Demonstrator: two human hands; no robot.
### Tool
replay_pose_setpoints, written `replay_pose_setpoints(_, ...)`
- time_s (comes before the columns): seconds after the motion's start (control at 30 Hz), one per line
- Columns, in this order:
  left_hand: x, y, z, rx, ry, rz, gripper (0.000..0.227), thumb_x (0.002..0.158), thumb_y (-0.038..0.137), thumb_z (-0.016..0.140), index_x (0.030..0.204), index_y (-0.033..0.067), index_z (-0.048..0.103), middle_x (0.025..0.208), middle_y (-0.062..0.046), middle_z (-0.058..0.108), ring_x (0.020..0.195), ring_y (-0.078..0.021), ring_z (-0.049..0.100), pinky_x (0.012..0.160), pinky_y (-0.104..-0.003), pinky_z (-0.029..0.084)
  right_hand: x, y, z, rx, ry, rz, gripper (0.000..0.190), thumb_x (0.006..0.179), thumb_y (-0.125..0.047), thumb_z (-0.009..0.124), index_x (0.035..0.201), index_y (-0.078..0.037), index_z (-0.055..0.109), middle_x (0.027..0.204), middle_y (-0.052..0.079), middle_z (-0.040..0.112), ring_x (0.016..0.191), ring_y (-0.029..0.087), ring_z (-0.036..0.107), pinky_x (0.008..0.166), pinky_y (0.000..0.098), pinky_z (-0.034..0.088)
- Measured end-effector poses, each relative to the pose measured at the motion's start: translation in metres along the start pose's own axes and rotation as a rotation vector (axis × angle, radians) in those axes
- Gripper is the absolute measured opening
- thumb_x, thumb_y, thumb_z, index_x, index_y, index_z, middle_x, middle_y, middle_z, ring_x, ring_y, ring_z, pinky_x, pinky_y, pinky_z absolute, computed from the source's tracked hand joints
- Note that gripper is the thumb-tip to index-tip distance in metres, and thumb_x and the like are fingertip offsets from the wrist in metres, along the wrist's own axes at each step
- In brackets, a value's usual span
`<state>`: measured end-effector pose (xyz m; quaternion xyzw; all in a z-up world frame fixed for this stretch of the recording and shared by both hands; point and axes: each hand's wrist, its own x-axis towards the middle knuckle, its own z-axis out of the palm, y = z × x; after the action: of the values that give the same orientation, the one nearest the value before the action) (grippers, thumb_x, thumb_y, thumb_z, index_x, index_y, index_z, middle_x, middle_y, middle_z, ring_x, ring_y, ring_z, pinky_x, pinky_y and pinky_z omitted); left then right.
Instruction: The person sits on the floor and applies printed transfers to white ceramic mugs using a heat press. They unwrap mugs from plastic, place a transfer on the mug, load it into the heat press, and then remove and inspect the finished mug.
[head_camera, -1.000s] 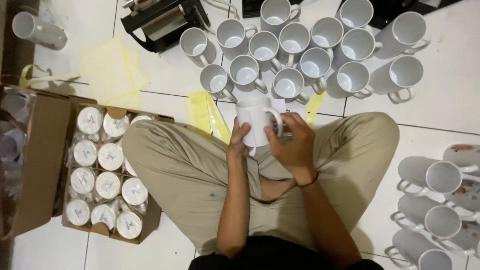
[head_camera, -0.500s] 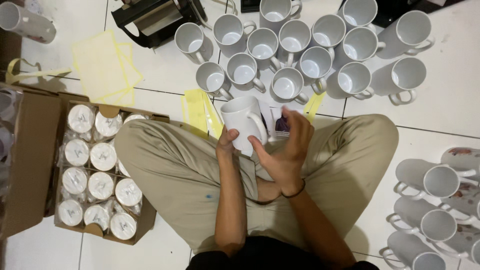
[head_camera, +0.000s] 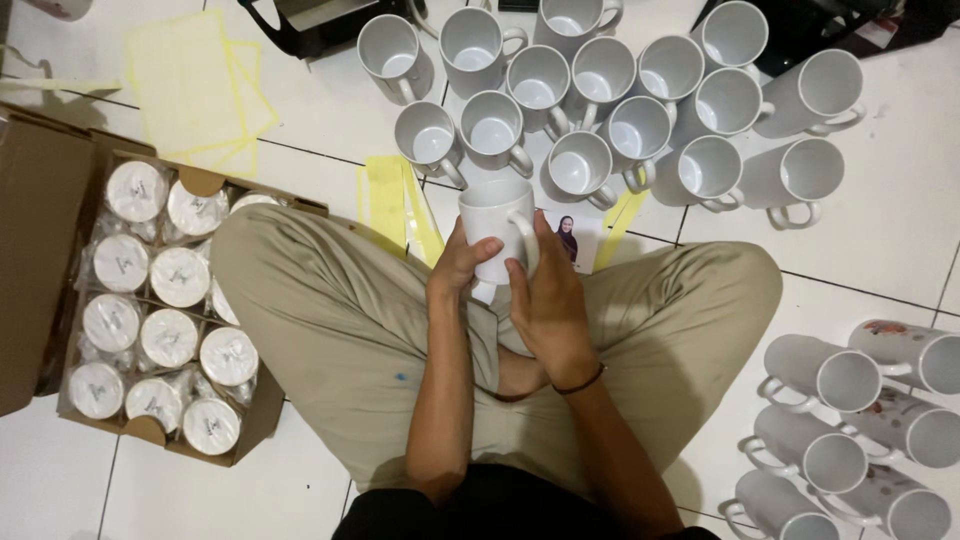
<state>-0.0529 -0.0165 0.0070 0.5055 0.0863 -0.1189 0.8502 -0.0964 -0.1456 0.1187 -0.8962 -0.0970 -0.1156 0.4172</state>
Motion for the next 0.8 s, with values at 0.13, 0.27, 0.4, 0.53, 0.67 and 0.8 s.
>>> replay_pose_setpoints(0.13,-0.001,0.010,0.006,0.020,-0.011,0.026,0.088,0.066,0.034,0.095,0.135,0.0073,0.046,0.109,-0.005,0.059,0.104,-0.0196,0.057,0.091,-0.042,0.050,-0.002,-0.001,0.002,-0.029,-0.025,0.010,0.057,0.103,-0.010,0.059,0.152,0.010,0.037,0.140,0.032,0.054,0.130,0.046,0.056,0.110,0.0509,0.046)
replay_pose_setpoints(0.27,0.012,-0.008,-0.010,0.003,-0.072,0.062,0.093,0.058,0.025,0.098,0.137,0.0067,0.052,0.111,-0.007,0.066,0.103,-0.0187,0.063,0.089,-0.038,0.053,-0.005,0.002,0.004,-0.057,-0.032,0.011,0.059,0.104,-0.009,0.059,0.154,0.009,0.034,0.146,0.032,0.050,0.134,0.045,0.053,0.112,0.0500,0.044)
replay_pose_setpoints(0.4,0.008,-0.007,-0.003,0.016,-0.028,0.090,0.098,0.057,0.028,0.100,0.137,0.0062,0.047,0.110,-0.008,0.064,0.102,-0.0184,0.060,0.090,-0.041,0.050,-0.004,0.000,0.004,-0.061,-0.053,0.023,0.058,0.104,-0.008,0.058,0.153,0.011,0.034,0.146,0.035,0.049,0.134,0.047,0.052,0.112,0.0508,0.044)
replay_pose_setpoints(0.53,0.007,-0.023,-0.019,-0.044,0.037,0.079,0.081,0.081,0.049,0.077,0.140,0.0065,0.042,0.111,-0.006,0.058,0.102,-0.0181,0.056,0.095,-0.039,0.047,-0.009,0.001,0.014,-0.026,-0.020,0.050,0.060,0.105,-0.011,0.057,0.155,0.009,0.033,0.150,0.035,0.047,0.135,0.047,0.053,0.110,0.0502,0.046)
replay_pose_setpoints(0.67,0.007,-0.020,-0.018,-0.100,0.038,0.097,0.067,0.089,0.055,0.068,0.135,0.0106,0.047,0.106,-0.007,0.061,0.095,-0.0180,0.059,0.093,-0.038,0.049,-0.009,-0.005,0.017,-0.031,0.012,0.058,0.059,0.103,-0.008,0.059,0.154,0.011,0.035,0.150,0.036,0.047,0.135,0.048,0.052,0.110,0.0509,0.046)
replay_pose_setpoints(0.8,0.011,-0.028,-0.021,-0.079,0.034,0.106,0.057,0.093,0.053,0.066,0.129,0.0129,0.047,0.103,-0.002,0.059,0.096,-0.0132,0.056,0.092,-0.033,0.047,-0.009,-0.007,0.016,-0.049,0.028,0.030,0.061,0.102,-0.005,0.060,0.154,0.012,0.033,0.151,0.037,0.045,0.136,0.050,0.051,0.111,0.0516,0.045)
